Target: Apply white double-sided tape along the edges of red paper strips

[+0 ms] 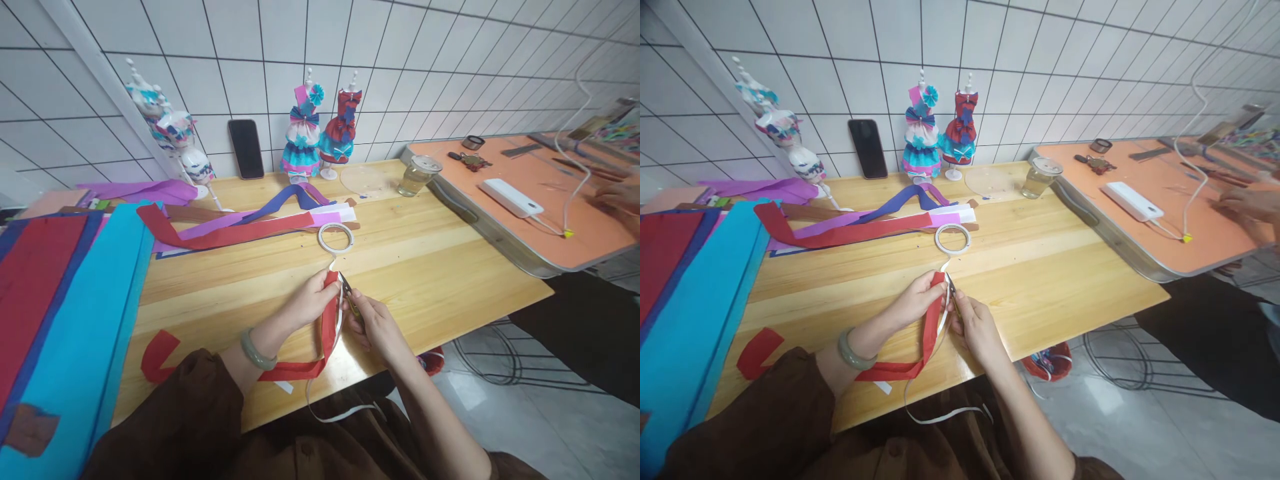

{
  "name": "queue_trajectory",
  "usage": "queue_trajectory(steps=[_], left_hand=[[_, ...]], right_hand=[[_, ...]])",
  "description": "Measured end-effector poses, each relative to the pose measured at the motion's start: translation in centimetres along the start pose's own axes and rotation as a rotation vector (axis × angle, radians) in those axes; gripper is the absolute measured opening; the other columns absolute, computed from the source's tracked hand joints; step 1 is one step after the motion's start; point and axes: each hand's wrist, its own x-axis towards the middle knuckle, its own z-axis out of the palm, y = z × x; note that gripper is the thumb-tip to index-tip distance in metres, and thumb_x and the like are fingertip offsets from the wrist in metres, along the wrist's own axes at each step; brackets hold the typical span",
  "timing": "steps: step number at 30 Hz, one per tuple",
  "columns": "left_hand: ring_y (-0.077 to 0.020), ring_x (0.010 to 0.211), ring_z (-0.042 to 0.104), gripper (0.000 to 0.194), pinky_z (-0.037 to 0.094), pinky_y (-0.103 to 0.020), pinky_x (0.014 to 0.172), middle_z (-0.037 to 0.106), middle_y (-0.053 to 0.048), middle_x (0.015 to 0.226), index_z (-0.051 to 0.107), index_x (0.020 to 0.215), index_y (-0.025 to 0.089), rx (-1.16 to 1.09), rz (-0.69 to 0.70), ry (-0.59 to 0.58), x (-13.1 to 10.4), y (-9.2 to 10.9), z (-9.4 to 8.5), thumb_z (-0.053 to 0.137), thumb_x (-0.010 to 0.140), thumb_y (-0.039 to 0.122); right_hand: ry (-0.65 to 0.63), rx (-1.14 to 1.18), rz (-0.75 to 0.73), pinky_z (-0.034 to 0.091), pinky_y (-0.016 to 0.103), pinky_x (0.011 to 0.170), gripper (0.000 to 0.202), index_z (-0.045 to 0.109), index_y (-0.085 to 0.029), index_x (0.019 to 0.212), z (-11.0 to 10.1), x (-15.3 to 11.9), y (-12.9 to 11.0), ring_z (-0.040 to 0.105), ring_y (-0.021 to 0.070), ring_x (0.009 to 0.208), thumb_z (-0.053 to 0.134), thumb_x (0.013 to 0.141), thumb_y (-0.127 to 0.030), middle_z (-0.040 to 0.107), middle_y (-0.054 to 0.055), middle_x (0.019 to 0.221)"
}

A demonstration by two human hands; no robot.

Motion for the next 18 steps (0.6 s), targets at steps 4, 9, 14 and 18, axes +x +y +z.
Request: queue_trajectory(steps=[4, 9, 14, 18], left_hand=[[-0.0102, 0.058, 0.055, 0.015, 0.043, -0.024, 0.058, 0.056, 0.001, 0.064, 0.047, 0.079, 0.016, -0.026, 0.015, -0.002, 0.07, 0.04, 0.06, 0.048, 0.080, 0.030], [-0.0103, 0.059, 0.054, 0.013, 0.044, -0.024, 0.059, 0.056, 0.001, 0.065, 0.048, 0.078, 0.016, -0.022, 0.021, -0.014, 0.07, 0.20, 0.02, 0.048, 0.080, 0.028], [-0.0107, 0.061, 0.054, 0.013, 0.044, -0.025, 0.063, 0.056, 0.001, 0.068, 0.049, 0.079, 0.016, 0.005, 0.013, -0.006, 0.19, -0.13, -0.23, 0.049, 0.079, 0.029], [-0.0110, 0.065, 0.053, 0.016, 0.043, -0.025, 0.067, 0.057, 0.000, 0.071, 0.050, 0.080, 0.016, 0.060, 0.009, 0.029, 0.29, -0.47, -0.44, 0.050, 0.079, 0.032]], right_hand=[[0.019, -0.014, 0.001, 0.016, 0.020, 0.031, 0.040, 0.045, -0.019, 0.071, 0.05, 0.07, 0.19, 0.020, 0.0056, 0.031, 0.040, 0.079, -0.058, 0.026, -0.009, 0.040], [0.031, -0.024, 0.003, 0.015, 0.020, 0.032, 0.040, 0.045, -0.019, 0.070, 0.03, 0.04, 0.24, 0.019, 0.0054, 0.032, 0.041, 0.079, -0.058, 0.024, -0.010, 0.041], [0.036, -0.020, 0.025, 0.014, 0.020, 0.033, 0.039, 0.043, -0.019, 0.068, 0.05, -0.03, 0.09, 0.019, 0.0052, 0.032, 0.043, 0.079, -0.057, 0.024, -0.009, 0.042], [0.051, -0.013, 0.038, 0.014, 0.021, 0.033, 0.039, 0.043, -0.020, 0.068, 0.14, 0.08, -0.03, 0.019, 0.0053, 0.033, 0.044, 0.077, -0.058, 0.024, -0.009, 0.042]])
